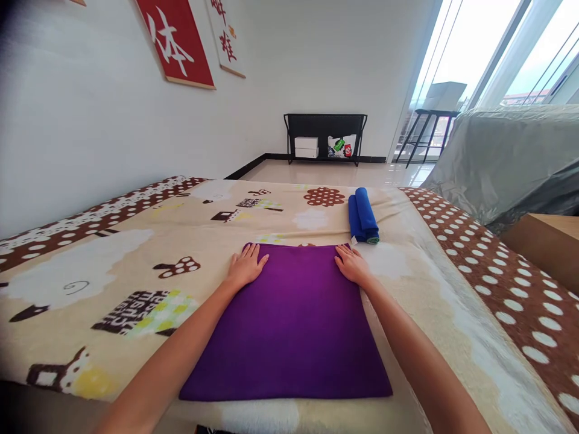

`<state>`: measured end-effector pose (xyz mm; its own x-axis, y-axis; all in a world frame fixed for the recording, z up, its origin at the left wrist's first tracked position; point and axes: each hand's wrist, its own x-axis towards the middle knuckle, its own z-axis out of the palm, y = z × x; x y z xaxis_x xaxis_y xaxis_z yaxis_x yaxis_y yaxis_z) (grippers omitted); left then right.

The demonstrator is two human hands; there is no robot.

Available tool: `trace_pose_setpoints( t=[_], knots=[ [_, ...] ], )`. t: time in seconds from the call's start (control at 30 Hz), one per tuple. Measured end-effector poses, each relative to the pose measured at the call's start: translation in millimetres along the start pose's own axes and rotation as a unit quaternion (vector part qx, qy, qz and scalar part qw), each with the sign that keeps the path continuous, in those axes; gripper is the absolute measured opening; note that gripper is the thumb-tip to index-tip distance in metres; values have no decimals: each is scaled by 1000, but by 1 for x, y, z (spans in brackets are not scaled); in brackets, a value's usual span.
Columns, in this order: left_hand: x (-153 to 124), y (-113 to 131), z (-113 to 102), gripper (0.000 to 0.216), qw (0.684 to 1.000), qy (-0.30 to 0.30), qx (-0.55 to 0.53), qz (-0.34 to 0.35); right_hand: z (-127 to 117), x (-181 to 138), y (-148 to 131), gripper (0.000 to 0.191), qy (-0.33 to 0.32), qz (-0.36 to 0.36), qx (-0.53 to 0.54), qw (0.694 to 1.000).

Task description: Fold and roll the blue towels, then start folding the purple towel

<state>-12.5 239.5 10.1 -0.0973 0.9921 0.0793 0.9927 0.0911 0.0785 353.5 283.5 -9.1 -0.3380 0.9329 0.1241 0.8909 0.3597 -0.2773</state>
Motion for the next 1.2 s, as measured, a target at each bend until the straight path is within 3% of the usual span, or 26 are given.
trace_pose_setpoints(
  t=[0.13, 0.27, 0.33, 0.43, 0.63, 0.73, 0.83, 0.93, 1.03, 1.1, 1.2],
  knots=[
    [7, 38, -8, 57, 1000, 11, 18, 22, 8, 18, -50, 48, 31, 41, -8, 999],
    [6, 88, 4, 55, 994, -2, 5, 111, 32, 28, -115, 51, 35, -4, 7, 999],
    [4, 101, 14, 55, 992, -9, -3, 124, 41, 28, -130, 50, 36, -24, 9, 999],
    [4, 92, 21, 58, 995, -7, -10, 99, 42, 24, -117, 49, 37, -29, 5, 999],
    [6, 16, 7, 67, 1000, -4, -11, -17, 18, 5, -32, 54, 42, 39, -21, 998],
    [4, -2, -4, 64, 999, -7, -7, -42, 8, -6, -14, 52, 57, 71, -37, 995],
    [3, 18, -12, 58, 999, -3, 2, -44, 5, -3, -28, 49, 80, 93, -51, 991],
    [0, 65, -8, 57, 1000, 4, 0, 8, 12, 9, -66, 48, 91, 87, -49, 991],
    [-8, 107, 6, 57, 997, 1, -15, 75, 29, 15, -107, 48, 79, 34, -29, 996],
    [-14, 121, 16, 56, 995, 2, -23, 96, 40, 13, -124, 48, 72, 9, -18, 997],
    [-20, 121, 24, 56, 995, 9, -30, 96, 47, 9, -128, 47, 71, 5, -12, 997]
  ],
)
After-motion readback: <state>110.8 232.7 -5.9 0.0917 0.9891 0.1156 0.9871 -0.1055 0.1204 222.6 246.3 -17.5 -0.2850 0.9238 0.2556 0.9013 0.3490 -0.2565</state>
